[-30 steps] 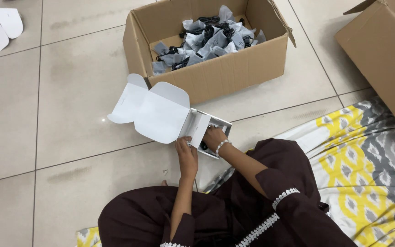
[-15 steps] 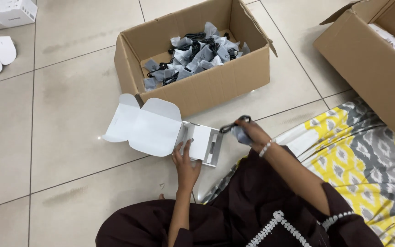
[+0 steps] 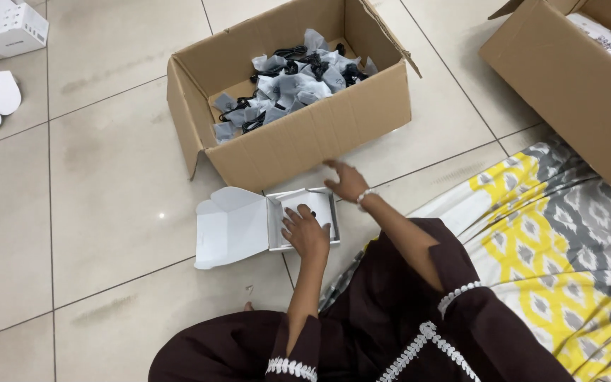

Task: The person packs electronic components, including cables and cases, into retail product boxes.

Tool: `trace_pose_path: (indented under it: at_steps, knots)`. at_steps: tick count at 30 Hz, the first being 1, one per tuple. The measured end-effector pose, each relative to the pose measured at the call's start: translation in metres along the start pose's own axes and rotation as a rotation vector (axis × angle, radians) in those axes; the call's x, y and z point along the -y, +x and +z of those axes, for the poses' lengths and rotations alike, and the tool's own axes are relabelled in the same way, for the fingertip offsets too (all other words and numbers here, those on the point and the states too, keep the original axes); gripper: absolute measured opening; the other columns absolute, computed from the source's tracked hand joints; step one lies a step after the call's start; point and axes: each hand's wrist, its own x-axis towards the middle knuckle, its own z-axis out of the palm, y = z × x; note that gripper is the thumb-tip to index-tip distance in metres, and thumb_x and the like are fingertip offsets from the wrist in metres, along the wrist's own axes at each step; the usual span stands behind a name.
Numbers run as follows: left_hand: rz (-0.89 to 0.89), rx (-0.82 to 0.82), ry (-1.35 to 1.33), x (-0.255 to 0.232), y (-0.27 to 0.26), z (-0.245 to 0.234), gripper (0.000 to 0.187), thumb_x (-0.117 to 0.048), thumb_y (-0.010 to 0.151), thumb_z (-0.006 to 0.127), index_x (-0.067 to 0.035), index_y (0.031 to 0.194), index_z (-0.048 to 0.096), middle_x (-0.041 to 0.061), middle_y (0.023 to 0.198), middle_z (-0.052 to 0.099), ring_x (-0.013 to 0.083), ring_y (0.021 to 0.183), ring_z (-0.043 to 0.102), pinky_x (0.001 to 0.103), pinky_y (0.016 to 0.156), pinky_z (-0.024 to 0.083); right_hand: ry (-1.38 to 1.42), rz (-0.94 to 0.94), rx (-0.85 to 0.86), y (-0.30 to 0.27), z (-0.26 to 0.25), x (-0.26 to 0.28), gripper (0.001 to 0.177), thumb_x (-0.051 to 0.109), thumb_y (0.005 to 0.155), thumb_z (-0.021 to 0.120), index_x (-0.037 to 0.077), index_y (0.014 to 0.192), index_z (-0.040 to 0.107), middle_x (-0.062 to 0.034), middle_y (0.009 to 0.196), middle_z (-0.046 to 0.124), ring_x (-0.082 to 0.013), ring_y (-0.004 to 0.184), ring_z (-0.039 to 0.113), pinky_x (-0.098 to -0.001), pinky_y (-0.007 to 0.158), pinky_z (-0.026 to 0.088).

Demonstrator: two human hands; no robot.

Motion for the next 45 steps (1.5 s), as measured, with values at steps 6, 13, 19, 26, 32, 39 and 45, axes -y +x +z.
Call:
trace_pose_path:
  at_steps: [6, 13, 19, 26, 32, 39, 45]
  knots:
    - [-0.068, 0.099, 0.034, -0.015, 0.001, -0.024, 0.124, -0.034, 0.075, 0.091, -0.004, 0.160, 0.007, 0.032, 0.164, 0.011, 0.0541, 0.148, 0.021, 0.070, 0.110, 0.032, 0.000, 0.308, 0.153, -0.060, 0.006, 0.038, 0.044, 0.010, 0.082, 0.065, 0.016, 0.125, 0.068, -0.0197, 0.094, 0.075, -0.0379, 0.091, 0.072, -0.0469, 0.085, 0.058]
    - [0.046, -0.047, 0.369, 0.023, -0.009, 0.027, 0.087, -0.027, 0.097, 0.068, -0.001, 0.160, 0.014, 0.030, 0.167, 0.013, 0.0597, 0.143, 0.023, 0.075, 0.103, 0.035, -0.046, 0.140, 0.099, -0.098, 0.014, 0.057, 0.047, 0.007, 0.077, 0.065, 0.011, 0.124, 0.067, -0.0212, 0.100, 0.074, -0.0399, 0.090, 0.071, -0.0487, 0.082, 0.057]
    - [-0.002, -0.031, 0.325, 0.058, -0.004, 0.013, 0.090, -0.032, 0.090, 0.067, -0.005, 0.159, 0.015, 0.020, 0.166, 0.015, 0.0390, 0.153, 0.016, 0.070, 0.112, 0.023, 0.015, 0.251, 0.165, -0.127, 0.009, 0.090, 0.048, 0.013, 0.081, 0.067, 0.009, 0.129, 0.063, -0.0242, 0.097, 0.071, -0.0424, 0.087, 0.070, -0.0489, 0.080, 0.057]
    - [0.171, -0.132, 0.116, 0.076, -0.080, -0.055, 0.103, -0.035, 0.081, 0.080, -0.007, 0.161, 0.023, 0.014, 0.158, 0.030, 0.0352, 0.147, 0.029, 0.062, 0.121, 0.022, -0.209, 0.383, 0.541, -0.159, 0.001, 0.110, 0.047, 0.033, 0.089, 0.067, 0.000, 0.122, 0.060, -0.0227, 0.102, 0.074, -0.0398, 0.095, 0.072, -0.0475, 0.084, 0.058]
    - [-0.380, -0.724, -0.767, 0.130, -0.072, -0.095, 0.107, -0.030, 0.085, 0.081, -0.005, 0.158, 0.007, 0.024, 0.158, 0.026, 0.0418, 0.143, 0.032, 0.063, 0.114, 0.031, 0.028, 0.292, 0.620, -0.068, 0.032, 0.121, 0.113, 0.075, 0.070, 0.076, 0.006, 0.152, 0.041, -0.0242, 0.136, 0.062, -0.0382, 0.124, 0.063, -0.0432, 0.102, 0.052]
    - [-0.677, -0.414, -1.731, 0.211, -0.007, -0.033, 0.062, -0.015, 0.096, 0.043, -0.003, 0.155, 0.028, 0.018, 0.149, 0.045, 0.0317, 0.131, 0.050, 0.045, 0.108, 0.043, 0.121, 0.126, 0.565, 0.007, 0.173, 0.153, 0.057, 0.025, 0.093, 0.059, 0.008, 0.147, 0.055, -0.0235, 0.128, 0.070, -0.0370, 0.117, 0.069, -0.0423, 0.102, 0.052]
    - [-0.296, -0.556, -1.209, 0.160, -0.052, -0.040, 0.071, -0.022, 0.097, 0.057, 0.001, 0.155, 0.024, 0.023, 0.149, 0.047, 0.0360, 0.133, 0.052, 0.043, 0.111, 0.040, 0.797, -0.195, 0.499, -0.017, 0.053, 0.189, 0.071, 0.000, 0.083, 0.067, 0.004, 0.149, 0.044, -0.0159, 0.149, 0.053, -0.0262, 0.143, 0.046, -0.0374, 0.119, 0.035]
